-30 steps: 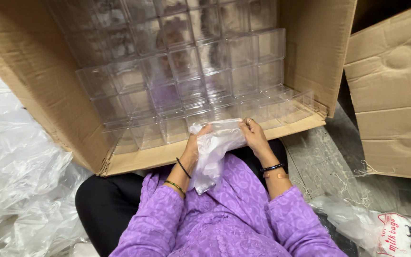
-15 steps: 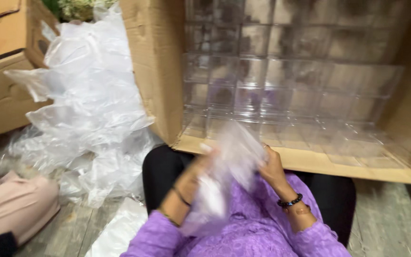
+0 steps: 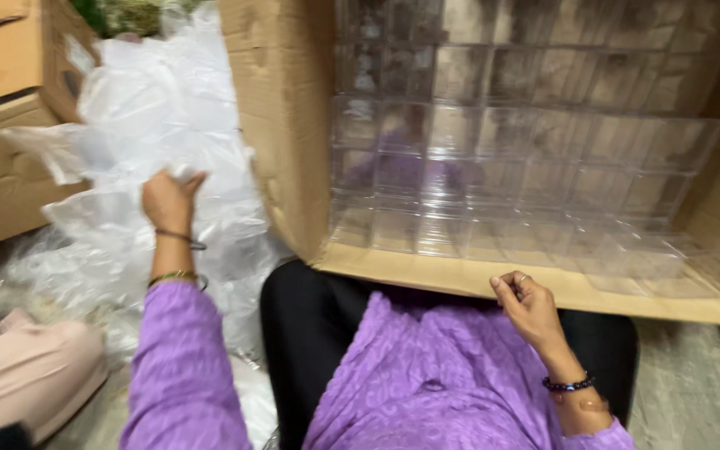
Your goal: The person sits on the floor in front of an open carton of clear plastic boxes. They take plastic bags, pull each bag over a plastic box, and place the wrapped box back into the carton, repeating this for box after box.
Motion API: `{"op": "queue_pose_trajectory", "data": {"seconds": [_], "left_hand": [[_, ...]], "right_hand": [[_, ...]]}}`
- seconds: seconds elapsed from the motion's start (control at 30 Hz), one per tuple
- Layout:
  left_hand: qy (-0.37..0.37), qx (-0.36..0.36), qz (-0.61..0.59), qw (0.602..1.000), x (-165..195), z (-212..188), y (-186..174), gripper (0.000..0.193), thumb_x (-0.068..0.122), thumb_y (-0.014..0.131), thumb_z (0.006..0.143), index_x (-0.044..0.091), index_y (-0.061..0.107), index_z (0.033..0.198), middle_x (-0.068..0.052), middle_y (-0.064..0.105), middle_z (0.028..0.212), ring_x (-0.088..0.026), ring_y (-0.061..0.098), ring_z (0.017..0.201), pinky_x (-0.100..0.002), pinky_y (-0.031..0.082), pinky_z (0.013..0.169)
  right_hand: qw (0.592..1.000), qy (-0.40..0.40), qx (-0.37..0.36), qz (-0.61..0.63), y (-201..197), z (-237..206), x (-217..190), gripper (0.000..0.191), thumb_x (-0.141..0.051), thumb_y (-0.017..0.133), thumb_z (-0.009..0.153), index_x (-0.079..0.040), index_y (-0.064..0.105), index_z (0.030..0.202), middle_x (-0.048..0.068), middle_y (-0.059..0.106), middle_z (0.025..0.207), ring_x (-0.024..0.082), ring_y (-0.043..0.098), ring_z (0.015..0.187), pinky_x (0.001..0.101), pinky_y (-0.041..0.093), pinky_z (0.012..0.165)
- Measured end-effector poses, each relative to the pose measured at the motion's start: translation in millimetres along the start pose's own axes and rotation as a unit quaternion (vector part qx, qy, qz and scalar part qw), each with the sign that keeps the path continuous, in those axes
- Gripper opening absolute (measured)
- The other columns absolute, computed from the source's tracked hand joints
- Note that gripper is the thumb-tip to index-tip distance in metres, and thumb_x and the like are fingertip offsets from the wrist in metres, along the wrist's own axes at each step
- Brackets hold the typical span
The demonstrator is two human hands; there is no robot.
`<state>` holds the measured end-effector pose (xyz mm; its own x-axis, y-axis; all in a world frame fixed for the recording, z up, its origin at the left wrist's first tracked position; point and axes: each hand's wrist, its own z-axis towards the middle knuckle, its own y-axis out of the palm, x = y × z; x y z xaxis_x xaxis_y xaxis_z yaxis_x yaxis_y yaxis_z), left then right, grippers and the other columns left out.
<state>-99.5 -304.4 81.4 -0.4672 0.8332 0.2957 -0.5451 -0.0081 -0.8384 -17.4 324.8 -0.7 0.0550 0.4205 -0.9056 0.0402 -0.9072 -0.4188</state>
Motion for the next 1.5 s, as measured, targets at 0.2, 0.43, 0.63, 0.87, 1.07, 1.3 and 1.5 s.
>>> {"op": "queue_pose_trajectory", "data": {"seconds": [0.2, 0.43, 0.63, 0.87, 1.07, 1.3, 1.5], "left_hand": [[0.137, 0.097, -0.209, 0.963, -24, -69, -34, 0.017, 0.002, 0.065, 0.090, 0.003, 0.072, 0.105, -0.014, 0.068, 0.093, -0.029, 0.066, 0.084, -0.040, 0.053, 0.079], [0.083, -0.082, -0.441, 0.890, 71, -191, -79, 0.025, 0.015, 0.068, 0.108, 0.000, 0.053, 0.120, -0.009, 0.056, 0.108, -0.016, 0.056, 0.091, -0.030, 0.047, 0.079], [0.252, -0.161, -0.490, 0.819, 176, -248, -54, 0.032, 0.005, 0.063, 0.077, 0.006, 0.054, 0.108, -0.010, 0.057, 0.109, -0.026, 0.058, 0.103, -0.038, 0.049, 0.097], [0.308, -0.465, -0.391, 0.732, 370, -320, 91, 0.046, 0.009, 0.057, 0.074, 0.012, 0.070, 0.118, -0.022, 0.074, 0.098, -0.037, 0.071, 0.082, -0.044, 0.056, 0.075], [0.279, -0.489, -0.368, 0.740, 472, -381, 137, 0.025, 0.018, 0.064, 0.075, 0.002, 0.070, 0.095, -0.028, 0.070, 0.093, -0.045, 0.069, 0.091, -0.049, 0.056, 0.080], [0.206, -0.471, -0.385, 0.767, 336, -327, 99, 0.030, 0.009, 0.057, 0.073, 0.003, 0.073, 0.097, -0.020, 0.075, 0.093, -0.037, 0.070, 0.089, -0.045, 0.055, 0.079], [0.094, -0.409, -0.479, 0.771, 266, -280, 31, 0.071, 0.002, 0.051, 0.073, 0.003, 0.054, 0.144, -0.007, 0.068, 0.098, -0.019, 0.065, 0.088, -0.031, 0.053, 0.081]], "right_hand": [[0.938, -0.110, 0.281, -0.170, -112, 20, 42, 0.026, -0.022, 0.072, 0.101, 0.003, 0.069, 0.096, 0.012, 0.064, 0.082, 0.021, 0.061, 0.075, 0.0339, 0.050, 0.067], [0.863, -0.081, 0.416, -0.276, -219, 48, 111, 0.080, -0.044, 0.085, 0.094, 0.005, 0.047, 0.145, 0.029, 0.046, 0.143, 0.043, 0.049, 0.133, 0.0503, 0.041, 0.112], [0.910, 0.012, 0.363, -0.199, -221, 51, 104, 0.111, -0.053, 0.089, 0.081, -0.001, 0.029, 0.158, 0.033, 0.038, 0.149, 0.044, 0.045, 0.134, 0.0492, 0.040, 0.109], [0.928, 0.059, 0.306, -0.206, -217, 48, 91, 0.109, -0.055, 0.090, 0.076, -0.003, 0.037, 0.155, 0.025, 0.063, 0.132, 0.035, 0.063, 0.123, 0.0434, 0.051, 0.103], [0.950, -0.011, 0.277, -0.141, -198, 39, 85, 0.107, -0.045, 0.092, 0.075, -0.001, 0.037, 0.155, 0.026, 0.065, 0.125, 0.034, 0.066, 0.117, 0.0439, 0.052, 0.098], [0.978, -0.051, 0.174, -0.106, -104, 23, 46, 0.096, -0.039, 0.087, 0.078, -0.008, 0.037, 0.153, 0.025, 0.067, 0.121, 0.035, 0.069, 0.108, 0.0444, 0.058, 0.087], [0.937, -0.156, 0.174, -0.259, -41, 36, 0, 0.102, -0.038, 0.087, 0.081, -0.001, 0.031, 0.157, 0.036, 0.050, 0.141, 0.048, 0.051, 0.127, 0.0516, 0.045, 0.105]]}}
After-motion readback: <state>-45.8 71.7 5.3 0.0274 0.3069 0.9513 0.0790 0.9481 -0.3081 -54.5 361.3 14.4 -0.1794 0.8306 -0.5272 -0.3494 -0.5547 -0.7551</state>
